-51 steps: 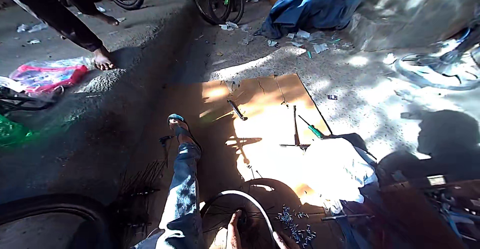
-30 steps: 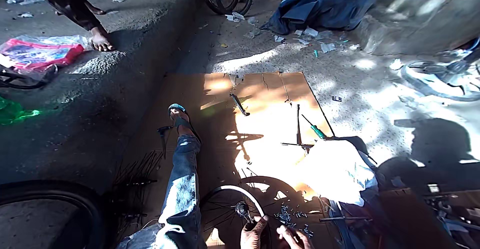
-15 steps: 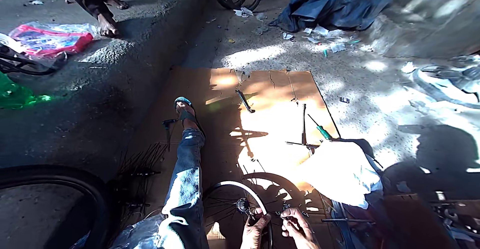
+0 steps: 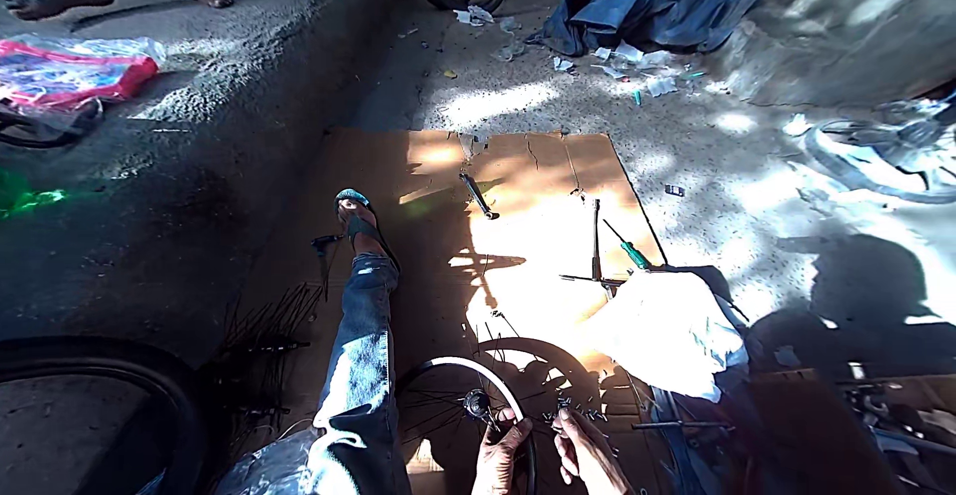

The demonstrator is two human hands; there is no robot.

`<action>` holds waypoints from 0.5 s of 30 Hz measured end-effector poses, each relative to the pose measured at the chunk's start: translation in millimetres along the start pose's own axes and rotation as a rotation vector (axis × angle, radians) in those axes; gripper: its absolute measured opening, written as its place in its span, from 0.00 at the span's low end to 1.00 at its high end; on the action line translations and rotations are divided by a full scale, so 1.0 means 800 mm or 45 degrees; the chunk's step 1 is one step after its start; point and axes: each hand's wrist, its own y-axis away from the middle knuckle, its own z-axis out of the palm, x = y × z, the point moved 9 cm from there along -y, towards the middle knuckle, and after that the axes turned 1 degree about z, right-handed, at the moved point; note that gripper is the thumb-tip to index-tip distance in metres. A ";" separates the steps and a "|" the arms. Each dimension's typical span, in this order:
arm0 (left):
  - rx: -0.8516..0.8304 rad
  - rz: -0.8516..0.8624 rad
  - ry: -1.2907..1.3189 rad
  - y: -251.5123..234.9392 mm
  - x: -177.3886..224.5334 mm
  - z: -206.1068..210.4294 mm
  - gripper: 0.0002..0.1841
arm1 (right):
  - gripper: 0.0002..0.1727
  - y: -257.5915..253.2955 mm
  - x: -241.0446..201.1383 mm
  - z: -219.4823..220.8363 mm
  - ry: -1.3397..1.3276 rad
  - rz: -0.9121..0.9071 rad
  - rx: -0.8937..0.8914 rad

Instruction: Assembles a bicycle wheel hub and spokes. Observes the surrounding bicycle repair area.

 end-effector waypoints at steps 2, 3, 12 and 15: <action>0.005 -0.001 -0.010 0.000 0.000 -0.001 0.17 | 0.15 0.001 -0.007 0.002 0.081 -0.071 -0.015; -0.001 0.006 -0.009 -0.001 0.000 -0.002 0.17 | 0.09 0.002 -0.012 0.002 0.114 -0.161 -0.039; 0.032 -0.016 -0.037 0.000 -0.001 -0.004 0.18 | 0.19 -0.006 0.008 -0.012 0.229 -0.036 0.057; 0.019 -0.007 -0.050 -0.002 -0.001 -0.004 0.17 | 0.19 -0.001 0.007 -0.003 0.112 -0.093 -0.091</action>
